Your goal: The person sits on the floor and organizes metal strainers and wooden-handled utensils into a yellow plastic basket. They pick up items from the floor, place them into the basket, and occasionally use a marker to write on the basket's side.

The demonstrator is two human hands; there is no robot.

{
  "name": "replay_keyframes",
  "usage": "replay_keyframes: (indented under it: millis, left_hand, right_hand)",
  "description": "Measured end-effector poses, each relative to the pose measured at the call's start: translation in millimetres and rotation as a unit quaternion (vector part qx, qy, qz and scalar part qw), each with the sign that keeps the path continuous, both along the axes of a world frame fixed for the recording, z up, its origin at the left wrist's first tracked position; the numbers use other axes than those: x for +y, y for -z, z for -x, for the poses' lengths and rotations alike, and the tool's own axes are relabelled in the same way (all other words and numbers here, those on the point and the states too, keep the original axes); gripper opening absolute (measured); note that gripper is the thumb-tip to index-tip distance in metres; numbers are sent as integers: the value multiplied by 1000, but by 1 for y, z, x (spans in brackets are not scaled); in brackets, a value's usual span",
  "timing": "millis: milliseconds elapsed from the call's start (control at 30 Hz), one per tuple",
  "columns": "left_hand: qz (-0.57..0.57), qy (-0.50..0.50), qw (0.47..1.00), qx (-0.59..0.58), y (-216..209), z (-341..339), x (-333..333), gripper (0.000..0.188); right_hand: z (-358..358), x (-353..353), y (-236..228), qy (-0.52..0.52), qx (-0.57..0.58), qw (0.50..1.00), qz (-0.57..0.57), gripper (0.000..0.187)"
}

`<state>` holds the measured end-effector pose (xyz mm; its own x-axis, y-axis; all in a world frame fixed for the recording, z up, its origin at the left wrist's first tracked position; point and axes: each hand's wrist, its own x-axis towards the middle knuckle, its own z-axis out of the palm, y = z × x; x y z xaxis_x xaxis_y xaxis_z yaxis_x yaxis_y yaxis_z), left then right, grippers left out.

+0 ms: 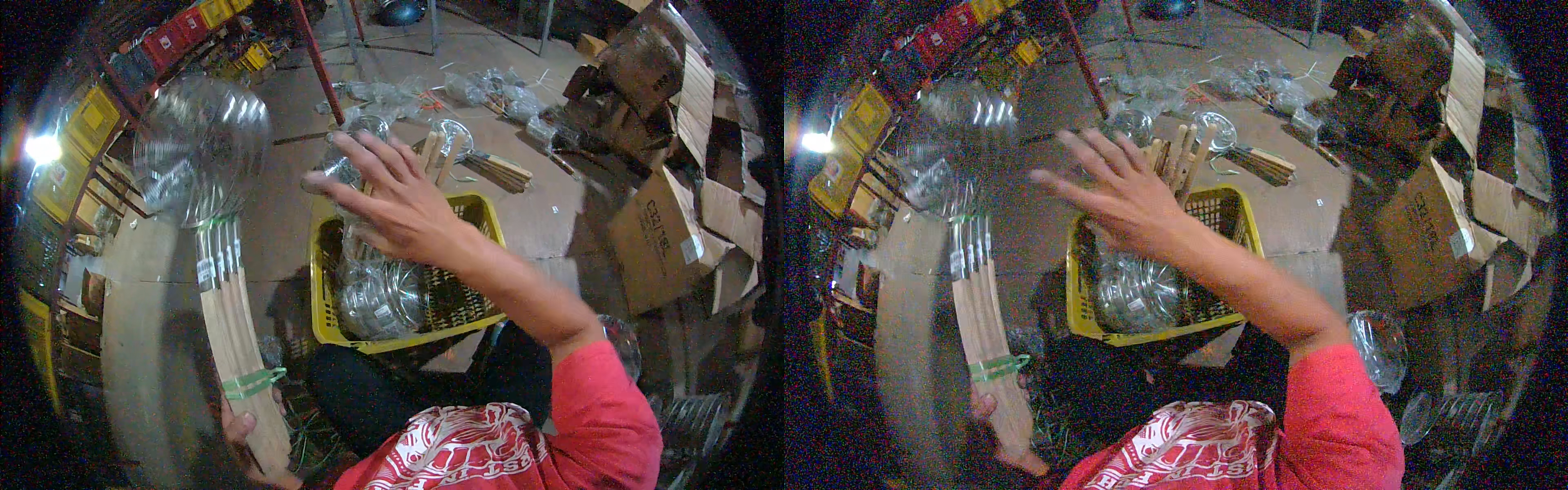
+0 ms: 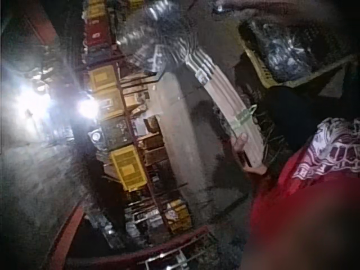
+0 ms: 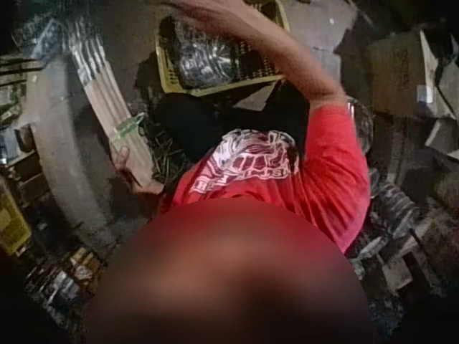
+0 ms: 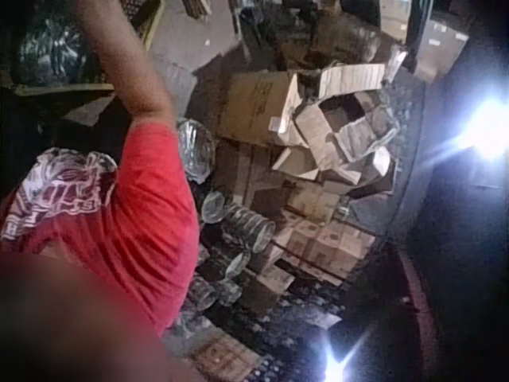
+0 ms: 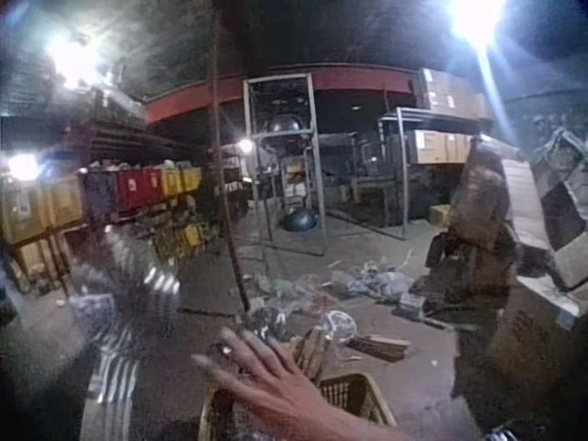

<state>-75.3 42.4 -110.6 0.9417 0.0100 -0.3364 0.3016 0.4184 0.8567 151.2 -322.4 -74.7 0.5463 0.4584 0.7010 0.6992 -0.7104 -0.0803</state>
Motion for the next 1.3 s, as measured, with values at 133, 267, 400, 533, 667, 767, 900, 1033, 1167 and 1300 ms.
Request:
replay_keyframes:
  millis: [133,267,400,533,667,767,900,1033,1167,1300]
  left_hand:
    - [20,179,982,-49,-19,3,-3,97]
    - [20,300,951,-71,-36,-12,-25,110]
    - [-49,417,904,-79,-61,-36,-58,124]
    - [-144,438,887,-6,-92,-41,-86,114]
    - [-377,529,731,-209,-112,-52,-106,93]
    - [-458,557,667,-188,-125,-52,-118,90]
    - [-481,573,658,-84,-145,-60,-132,89]
    - [-475,577,656,-103,-140,-64,-154,80]
    - [-453,583,667,-99,-112,-65,-183,80]
    - [-460,525,701,-148,-92,-40,-210,76]
  right_hand:
    - [-6,6,-55,43,-182,978,88,87]
    - [16,-38,-60,163,-262,950,50,45]
    - [57,-91,-44,248,-202,941,111,43]
    - [79,-112,-19,270,-43,955,111,49]
    - [83,-109,35,281,-31,951,126,45]
    - [80,-100,87,294,-55,951,82,40]
    - [72,-80,146,284,6,958,37,42]
    - [71,-81,189,244,74,965,54,48]
    - [59,-116,224,144,130,977,-89,47]
    - [47,-123,253,243,183,951,-52,54]
